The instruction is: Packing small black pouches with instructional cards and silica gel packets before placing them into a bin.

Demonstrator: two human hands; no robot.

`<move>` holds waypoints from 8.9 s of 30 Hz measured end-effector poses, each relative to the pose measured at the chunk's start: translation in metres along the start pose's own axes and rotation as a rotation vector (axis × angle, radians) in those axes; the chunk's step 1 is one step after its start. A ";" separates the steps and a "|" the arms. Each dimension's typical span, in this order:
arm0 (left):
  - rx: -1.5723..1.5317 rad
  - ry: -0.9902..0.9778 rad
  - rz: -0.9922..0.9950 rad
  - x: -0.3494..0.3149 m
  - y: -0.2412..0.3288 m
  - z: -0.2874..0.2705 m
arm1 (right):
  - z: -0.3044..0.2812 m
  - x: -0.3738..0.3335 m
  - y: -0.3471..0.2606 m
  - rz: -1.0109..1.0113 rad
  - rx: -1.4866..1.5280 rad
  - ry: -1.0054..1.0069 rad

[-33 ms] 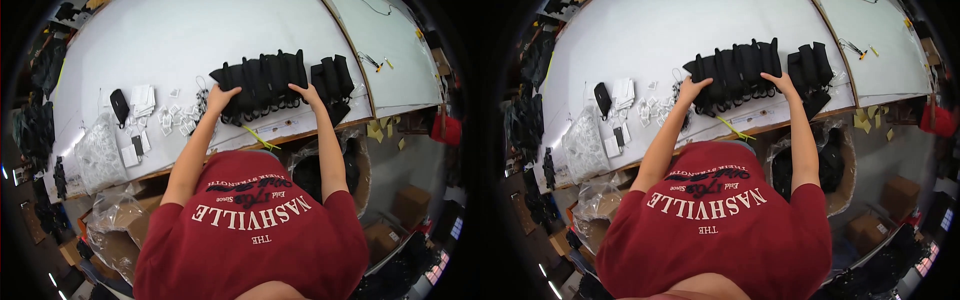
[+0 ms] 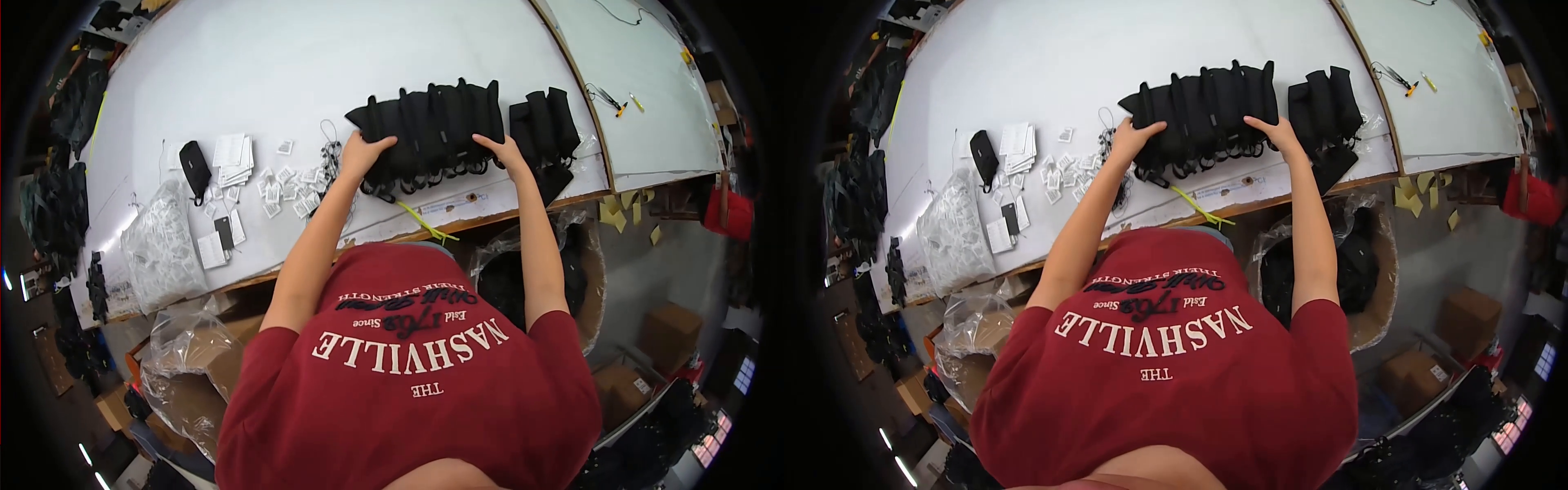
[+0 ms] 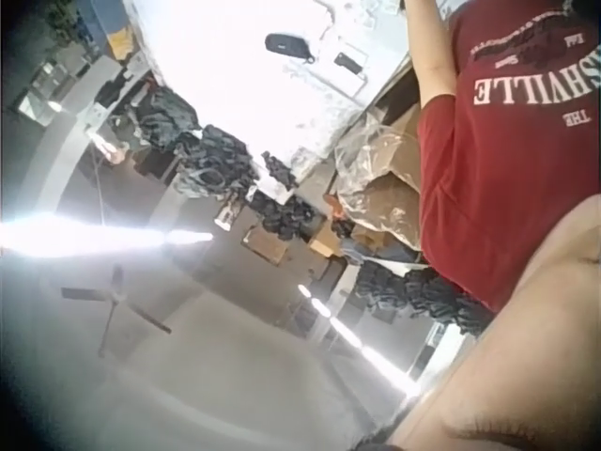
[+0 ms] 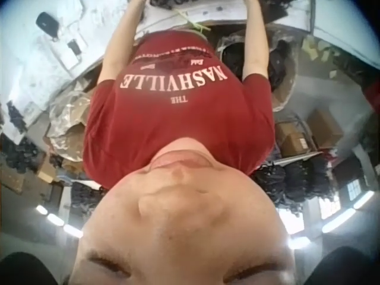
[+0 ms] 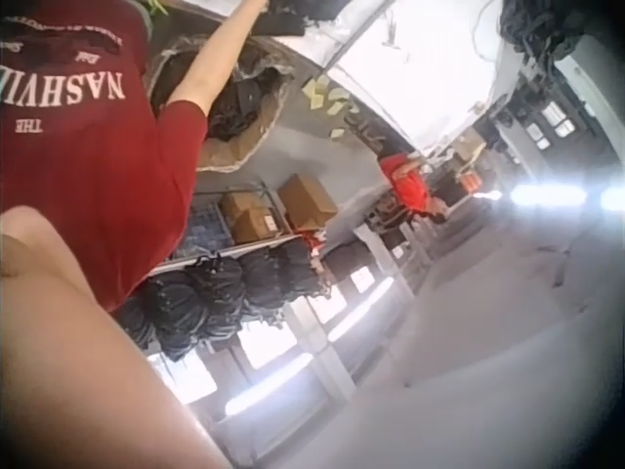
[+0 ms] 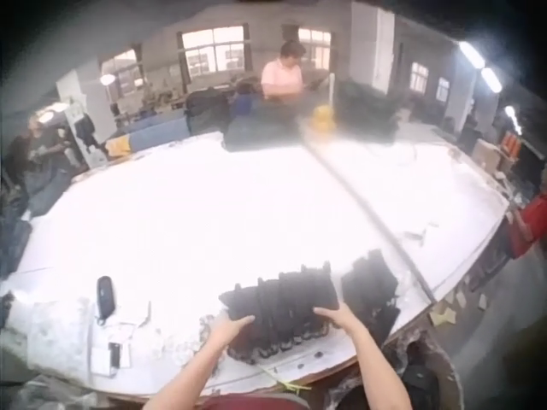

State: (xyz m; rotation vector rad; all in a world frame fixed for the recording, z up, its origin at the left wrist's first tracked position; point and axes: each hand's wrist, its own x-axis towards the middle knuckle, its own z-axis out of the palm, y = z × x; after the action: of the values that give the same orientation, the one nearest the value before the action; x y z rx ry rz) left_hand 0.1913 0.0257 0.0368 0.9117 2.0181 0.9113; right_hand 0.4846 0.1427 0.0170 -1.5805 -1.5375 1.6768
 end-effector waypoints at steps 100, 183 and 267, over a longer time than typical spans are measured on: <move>0.837 1.702 -1.303 -0.622 -0.724 -0.306 | 0.961 -0.491 0.312 -0.919 -1.196 -1.491; 0.458 0.309 -0.759 -0.521 -0.588 -0.219 | 0.730 -0.545 -0.064 -0.925 -0.772 -2.378; -1.193 -0.111 0.329 -0.101 -0.046 -0.275 | 0.295 -0.204 -0.163 -0.963 -0.053 0.224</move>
State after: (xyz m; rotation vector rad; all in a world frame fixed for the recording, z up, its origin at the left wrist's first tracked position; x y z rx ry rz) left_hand -0.0006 -0.1613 0.1646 0.5455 0.8930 1.8643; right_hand 0.2265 -0.1019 0.1852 -0.7560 -1.7897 0.8876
